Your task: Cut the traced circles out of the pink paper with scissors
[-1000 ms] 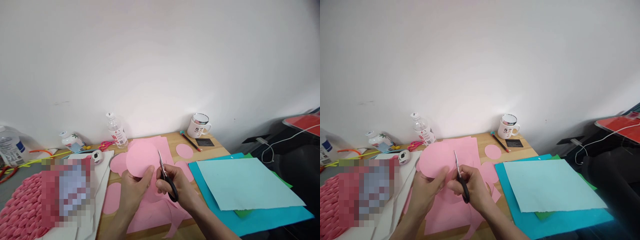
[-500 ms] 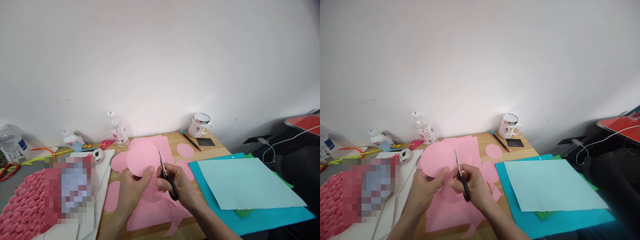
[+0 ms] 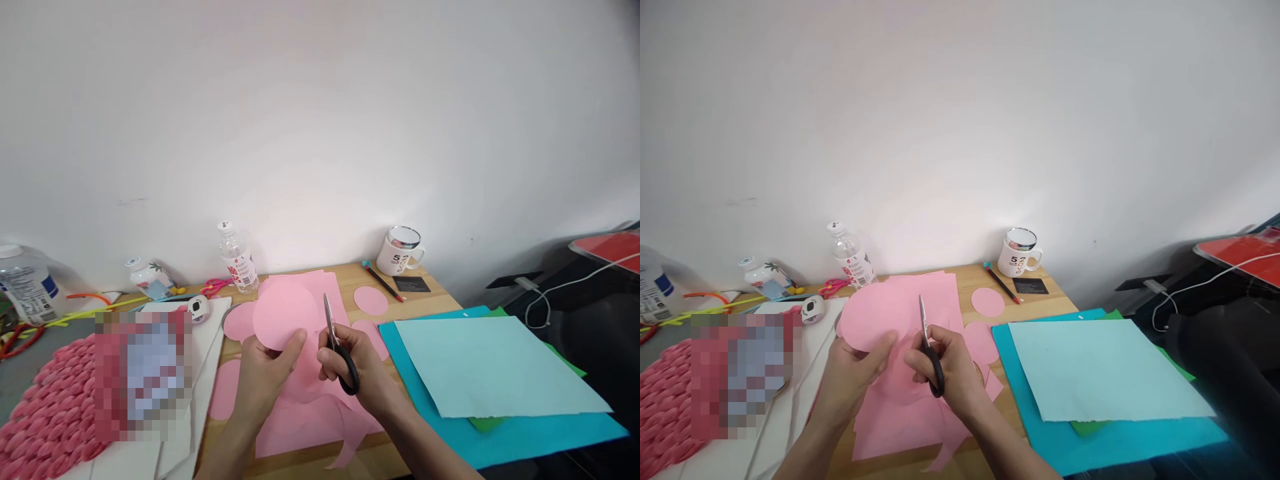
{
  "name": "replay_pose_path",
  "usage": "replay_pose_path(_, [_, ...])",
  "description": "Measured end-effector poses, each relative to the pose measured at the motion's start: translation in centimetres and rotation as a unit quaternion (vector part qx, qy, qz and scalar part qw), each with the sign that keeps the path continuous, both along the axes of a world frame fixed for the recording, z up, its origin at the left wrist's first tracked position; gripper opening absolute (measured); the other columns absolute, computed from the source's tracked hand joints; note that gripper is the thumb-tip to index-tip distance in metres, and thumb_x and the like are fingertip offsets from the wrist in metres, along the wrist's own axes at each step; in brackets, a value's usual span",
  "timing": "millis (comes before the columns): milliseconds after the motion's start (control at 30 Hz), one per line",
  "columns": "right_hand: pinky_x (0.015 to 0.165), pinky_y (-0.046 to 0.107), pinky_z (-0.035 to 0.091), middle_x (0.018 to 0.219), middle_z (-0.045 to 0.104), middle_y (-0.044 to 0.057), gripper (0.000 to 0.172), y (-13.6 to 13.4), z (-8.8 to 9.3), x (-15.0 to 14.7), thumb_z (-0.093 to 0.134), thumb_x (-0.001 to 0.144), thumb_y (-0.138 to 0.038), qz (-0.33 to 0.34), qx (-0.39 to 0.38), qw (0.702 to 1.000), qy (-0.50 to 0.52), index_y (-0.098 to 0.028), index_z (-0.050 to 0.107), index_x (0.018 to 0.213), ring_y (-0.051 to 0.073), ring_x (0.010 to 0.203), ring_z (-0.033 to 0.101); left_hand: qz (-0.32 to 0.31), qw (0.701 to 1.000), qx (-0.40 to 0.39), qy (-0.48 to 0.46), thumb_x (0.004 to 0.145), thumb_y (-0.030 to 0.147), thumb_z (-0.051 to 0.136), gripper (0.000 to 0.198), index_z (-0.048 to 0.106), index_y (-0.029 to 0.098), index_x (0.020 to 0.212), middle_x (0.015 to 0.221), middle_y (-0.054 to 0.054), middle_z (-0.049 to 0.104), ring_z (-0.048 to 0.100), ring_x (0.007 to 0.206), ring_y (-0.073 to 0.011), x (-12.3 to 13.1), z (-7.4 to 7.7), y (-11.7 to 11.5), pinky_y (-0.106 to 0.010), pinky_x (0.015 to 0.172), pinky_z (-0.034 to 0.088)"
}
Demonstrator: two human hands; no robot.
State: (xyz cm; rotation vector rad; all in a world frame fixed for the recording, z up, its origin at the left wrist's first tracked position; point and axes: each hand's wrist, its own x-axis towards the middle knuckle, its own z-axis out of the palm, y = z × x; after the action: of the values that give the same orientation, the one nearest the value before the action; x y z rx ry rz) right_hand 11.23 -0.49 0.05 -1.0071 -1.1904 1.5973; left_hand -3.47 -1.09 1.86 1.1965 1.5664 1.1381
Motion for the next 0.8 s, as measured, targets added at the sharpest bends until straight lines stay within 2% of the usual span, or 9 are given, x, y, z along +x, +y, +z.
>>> replay_pose_path(133, [0.06,0.026,0.043,0.055,0.046,-0.006,0.015,0.0,-0.9,0.7,0.061,0.072,-0.026,-0.059,0.027,0.997,0.032,-0.019,0.05,0.065,0.011,0.054,0.05,0.027,0.999,0.023,-0.025,0.073,0.044,0.06,0.045,0.037,0.02,0.042,0.04,0.006,0.032,0.028,0.041,-0.0074,-1.0,-0.8,0.8,-0.023,0.042,0.024])
replay_pose_path(233, [0.059,0.026,0.041,0.057,0.048,-0.005,0.015,-0.4,-2.2,1.9,0.063,0.072,-0.027,-0.092,0.026,0.995,-0.012,-0.019,0.051,0.072,0.013,0.059,0.051,0.049,0.998,0.02,-0.033,0.074,0.044,0.059,0.043,0.043,0.019,0.043,0.039,0.005,0.038,0.033,0.042,-0.0083,-2.1,-2.1,1.7,-0.023,0.045,0.029])
replay_pose_path(300, [0.056,0.025,0.038,0.058,0.047,-0.005,0.017,-1.0,-3.2,2.8,0.064,0.071,-0.028,-0.085,0.038,0.994,-0.051,-0.02,0.051,0.076,0.013,0.056,0.047,0.041,0.999,-0.001,-0.022,0.072,0.042,0.061,0.039,0.048,0.018,0.044,0.039,0.004,0.042,0.036,0.041,-0.0088,-2.9,-3.1,2.1,-0.024,0.046,0.032])
replay_pose_path(367, [0.062,0.027,0.041,0.067,0.053,-0.002,0.019,-2.0,-4.2,3.5,0.068,0.068,-0.024,-0.07,0.077,0.987,-0.124,-0.02,0.052,0.078,0.015,0.064,0.052,0.037,0.999,-0.013,-0.026,0.071,0.04,0.061,0.036,0.052,0.017,0.045,0.04,0.002,0.046,0.039,0.04,-0.0092,-3.4,-3.8,2.2,-0.023,0.045,0.033])
replay_pose_path(400, [0.068,0.028,0.042,0.073,0.057,0.0,0.021,-2.6,-4.6,3.7,0.07,0.065,-0.022,-0.039,0.104,0.98,-0.167,-0.02,0.054,0.078,0.017,0.072,0.054,0.033,0.999,-0.014,-0.031,0.071,0.038,0.06,0.034,0.053,0.016,0.046,0.042,0.001,0.049,0.041,0.041,-0.0094,-3.6,-4.1,2.1,-0.023,0.046,0.033])
replay_pose_path(500, [0.07,0.029,0.045,0.084,0.062,0.004,0.036,-4.4,-6.4,3.7,0.078,0.057,-0.023,0.051,0.196,0.95,-0.239,-0.021,0.057,0.086,0.021,0.079,0.056,0.025,0.998,-0.019,-0.048,0.071,0.035,0.061,0.031,0.056,0.015,0.048,0.045,-0.001,0.054,0.046,0.043,-0.0103,-3.5,-4.7,1.7,-0.023,0.047,0.036])
replay_pose_path(567, [0.065,0.029,0.045,0.088,0.063,0.006,0.038,-5.3,-8.1,3.2,0.076,0.057,-0.023,0.097,0.289,0.911,-0.279,-0.021,0.058,0.091,0.022,0.078,0.057,0.021,0.998,-0.028,-0.059,0.069,0.034,0.065,0.027,0.059,0.015,0.051,0.046,-0.001,0.057,0.048,0.044,-0.0108,-3.4,-5.1,1.5,-0.023,0.048,0.038])
replay_pose_path(667, [0.065,0.031,0.048,0.084,0.062,0.007,0.028,-5.8,-11.4,2.2,0.069,0.06,-0.021,0.082,0.416,0.851,-0.311,-0.02,0.058,0.086,0.023,0.078,0.057,0.012,0.997,-0.035,-0.073,0.065,0.033,0.071,0.021,0.065,0.013,0.063,0.05,-0.002,0.062,0.053,0.047,-0.0122,-3.3,-5.9,1.4,-0.023,0.05,0.041])
replay_pose_path(800, [0.084,0.036,0.05,0.078,0.064,0.003,0.009,-5.7,-14.1,0.9,0.058,0.08,-0.017,0.038,0.569,0.77,-0.287,-0.022,0.055,0.087,0.017,0.072,0.058,0.029,0.989,-0.051,-0.135,0.067,0.034,0.071,0.024,0.067,0.011,0.072,0.062,-0.007,0.07,0.06,0.05,-0.0143,-3.6,-7.4,1.7,-0.025,0.051,0.046])
